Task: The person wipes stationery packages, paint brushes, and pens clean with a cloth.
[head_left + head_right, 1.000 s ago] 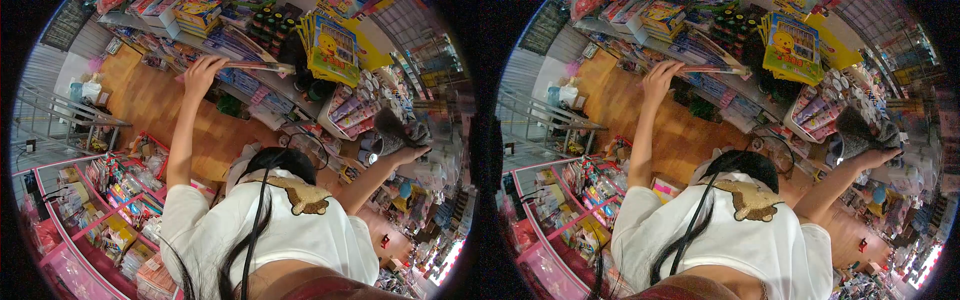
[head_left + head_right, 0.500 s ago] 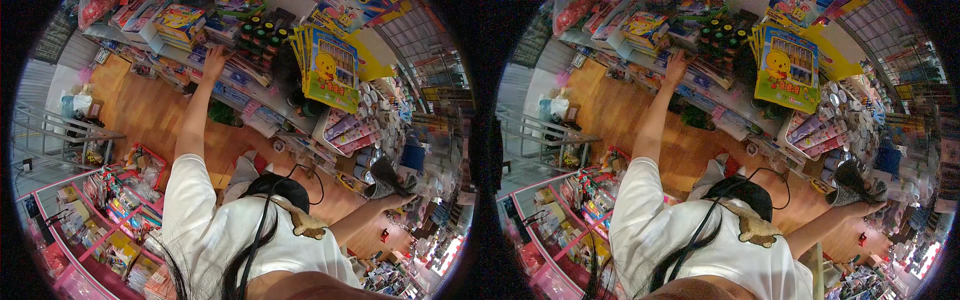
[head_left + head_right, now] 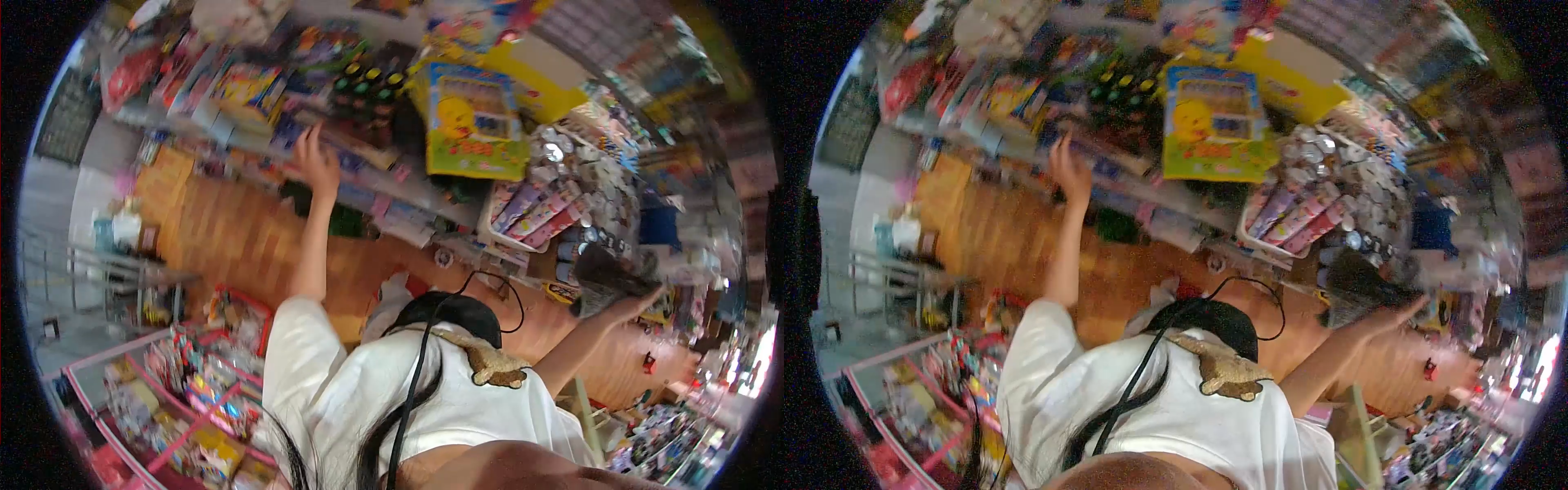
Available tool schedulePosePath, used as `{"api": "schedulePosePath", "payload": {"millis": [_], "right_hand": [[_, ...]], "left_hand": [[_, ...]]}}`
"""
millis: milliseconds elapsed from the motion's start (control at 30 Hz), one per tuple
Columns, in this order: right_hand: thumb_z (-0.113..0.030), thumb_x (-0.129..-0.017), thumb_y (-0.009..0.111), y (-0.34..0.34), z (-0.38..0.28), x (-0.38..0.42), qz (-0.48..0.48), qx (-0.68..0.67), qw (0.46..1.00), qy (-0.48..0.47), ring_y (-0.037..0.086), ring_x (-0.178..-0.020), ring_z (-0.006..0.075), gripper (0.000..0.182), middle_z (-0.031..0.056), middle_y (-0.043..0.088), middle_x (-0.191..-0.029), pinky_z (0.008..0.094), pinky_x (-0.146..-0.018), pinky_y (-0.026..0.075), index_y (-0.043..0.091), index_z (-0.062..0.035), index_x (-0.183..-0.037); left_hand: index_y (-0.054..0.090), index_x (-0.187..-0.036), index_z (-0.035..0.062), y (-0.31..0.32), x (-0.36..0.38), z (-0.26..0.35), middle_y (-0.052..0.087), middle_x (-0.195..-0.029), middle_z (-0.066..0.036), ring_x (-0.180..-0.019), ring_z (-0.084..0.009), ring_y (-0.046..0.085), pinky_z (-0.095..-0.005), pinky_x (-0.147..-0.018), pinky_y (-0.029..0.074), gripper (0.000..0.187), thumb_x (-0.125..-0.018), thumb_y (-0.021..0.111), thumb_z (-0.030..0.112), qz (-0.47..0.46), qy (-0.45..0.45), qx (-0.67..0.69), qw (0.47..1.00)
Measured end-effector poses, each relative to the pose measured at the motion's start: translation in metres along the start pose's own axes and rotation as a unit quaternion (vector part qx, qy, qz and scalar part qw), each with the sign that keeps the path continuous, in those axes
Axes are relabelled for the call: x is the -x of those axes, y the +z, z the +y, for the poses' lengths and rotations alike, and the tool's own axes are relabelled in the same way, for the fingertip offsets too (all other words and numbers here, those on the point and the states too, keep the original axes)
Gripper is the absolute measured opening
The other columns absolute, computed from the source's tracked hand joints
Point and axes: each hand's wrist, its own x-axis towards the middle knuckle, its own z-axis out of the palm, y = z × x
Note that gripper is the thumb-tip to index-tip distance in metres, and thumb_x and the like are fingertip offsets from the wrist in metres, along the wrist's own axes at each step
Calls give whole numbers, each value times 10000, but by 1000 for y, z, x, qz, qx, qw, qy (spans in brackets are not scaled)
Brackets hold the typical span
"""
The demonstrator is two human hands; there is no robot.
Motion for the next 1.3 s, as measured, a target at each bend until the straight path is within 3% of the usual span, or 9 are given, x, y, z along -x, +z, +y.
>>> {"api": "schedulePosePath", "payload": {"millis": [133,267,400,600,733,833,900,967,1300], "right_hand": [[-433,-895,412,26,9,50,-4,67,998,13,420,-1143,250,573,123,395,-1312,362,-1024,262,401,12,-1256],[-604,-863,324,66,-25,103,-313,-188,869,336,434,-1133,271,702,124,428,-1273,404,-975,325,354,-51,-1294],[-643,-861,199,61,-15,120,-438,-95,863,234,244,-1297,224,789,96,258,-1409,368,-1060,188,185,-51,-1383],[-671,-840,109,42,-4,86,-474,-88,797,362,197,-1312,204,836,77,239,-1425,329,-1067,132,248,-42,-1373],[-414,-940,339,59,-40,34,-532,172,829,-4,505,-1072,220,509,164,563,-1121,320,-940,351,549,15,-1116],[-257,-865,530,95,-21,-33,-314,169,920,-162,578,-935,251,323,179,608,-992,343,-805,425,581,24,-1016],[-251,-866,542,126,-8,-87,-232,221,900,-296,573,-914,185,343,116,617,-965,301,-809,424,523,-12,-1112],[-328,-826,588,156,7,-129,-141,279,864,-395,589,-920,266,446,153,614,-965,354,-800,442,499,-30,-1145],[-393,-790,608,189,0,-128,-114,327,860,-376,590,-719,316,506,172,594,-791,402,-640,456,502,-21,-1115]], "left_hand": [[563,-1074,25,-58,7,137,487,-1159,-141,-1115,-300,423,-408,-942,323,271,-823,514,112,66,58,390,916],[476,-1234,59,-76,22,249,313,-1347,-213,-1251,-361,294,-493,-1030,175,618,-776,542,469,-121,216,420,873],[323,-1348,69,-55,35,314,200,-1432,-178,-1324,-401,130,-516,-1046,71,717,-800,515,490,-232,257,481,805],[405,-1241,29,-35,71,331,454,-1279,-125,-1189,-246,408,-350,-992,282,409,-913,457,267,-205,-16,639,742],[428,-1212,31,-21,82,322,538,-1151,-65,-987,-179,550,-276,-817,436,397,-900,500,266,-178,-228,761,581],[473,-1202,71,-34,57,315,571,-1118,-63,-970,-189,567,-296,-738,484,348,-894,494,231,-216,-288,807,469],[500,-1181,81,-31,61,305,580,-1111,-61,-945,-196,577,-297,-717,492,333,-896,475,251,-217,-178,643,712],[529,-1157,84,-58,47,320,585,-1114,-60,-901,-207,587,-295,-702,495,345,-907,431,301,-197,-376,812,400],[515,-1172,70,-54,42,316,561,-1134,-76,-942,-229,551,-309,-733,451,348,-903,422,270,-219,-408,794,393]]}}
